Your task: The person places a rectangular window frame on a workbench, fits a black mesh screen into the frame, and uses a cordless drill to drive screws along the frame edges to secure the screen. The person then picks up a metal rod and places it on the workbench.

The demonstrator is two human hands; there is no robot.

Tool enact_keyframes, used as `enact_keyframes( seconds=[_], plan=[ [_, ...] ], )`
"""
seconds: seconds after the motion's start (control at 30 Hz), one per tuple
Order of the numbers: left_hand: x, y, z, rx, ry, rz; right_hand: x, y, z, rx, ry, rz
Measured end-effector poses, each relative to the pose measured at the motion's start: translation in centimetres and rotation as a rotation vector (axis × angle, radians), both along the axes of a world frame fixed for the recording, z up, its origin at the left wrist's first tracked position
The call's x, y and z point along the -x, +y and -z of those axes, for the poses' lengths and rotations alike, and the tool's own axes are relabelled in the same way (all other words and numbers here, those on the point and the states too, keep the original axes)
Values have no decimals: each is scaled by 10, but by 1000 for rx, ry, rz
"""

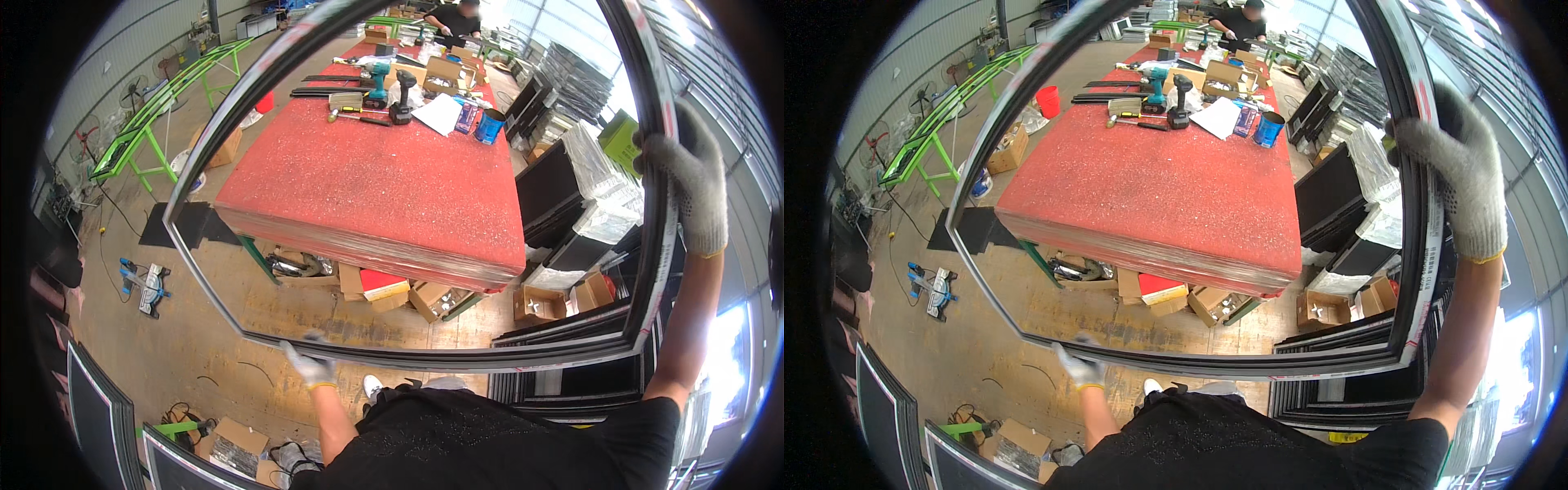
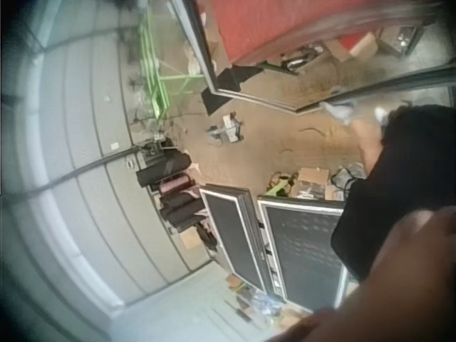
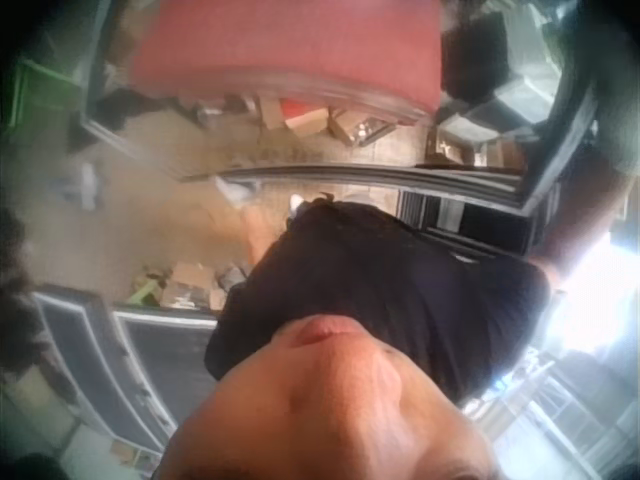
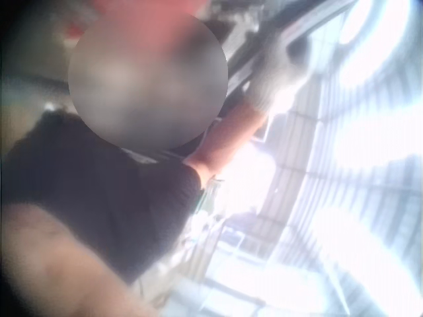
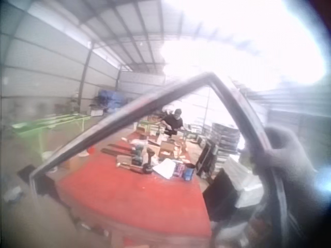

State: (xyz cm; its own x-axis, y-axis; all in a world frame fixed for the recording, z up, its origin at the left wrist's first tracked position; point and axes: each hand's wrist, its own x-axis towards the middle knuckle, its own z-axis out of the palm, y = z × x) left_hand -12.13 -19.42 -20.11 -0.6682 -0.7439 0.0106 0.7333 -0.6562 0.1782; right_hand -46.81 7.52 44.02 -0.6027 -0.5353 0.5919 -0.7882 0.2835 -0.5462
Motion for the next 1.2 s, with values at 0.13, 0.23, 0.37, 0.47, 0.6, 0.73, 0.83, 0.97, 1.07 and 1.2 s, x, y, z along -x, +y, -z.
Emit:
enact_keyframes(
  seconds=[0.13,0.23,0.37,0.47,0.6,0.73,0.83,0.97,1.07,1.2],
  plan=[
    [-15,-51,-50,-226,-691,-409,72,26,71,45,-275,168],
    [-15,-77,-92,-145,-686,-403,137,31,147,61,-299,302],
    [-7,-120,-117,-66,-827,-370,195,45,261,53,-396,382],
    [14,-146,-109,-87,-975,-402,238,46,341,13,-635,417],
    [52,-174,-95,-71,-1153,-336,293,41,429,-143,-695,482],
    [87,-190,-96,-116,-1365,-306,343,16,495,13,-872,423],
    [117,-207,-109,-91,-1456,-300,381,-7,520,-248,-738,494],
    [163,-235,-125,-48,-1535,-194,408,-39,535,-379,-657,574],
    [187,-255,-116,9,-1602,-155,429,-58,529,-378,-579,613],
    [204,-291,-85,104,-1734,61,442,-75,518,-573,-459,528]
  ],
)
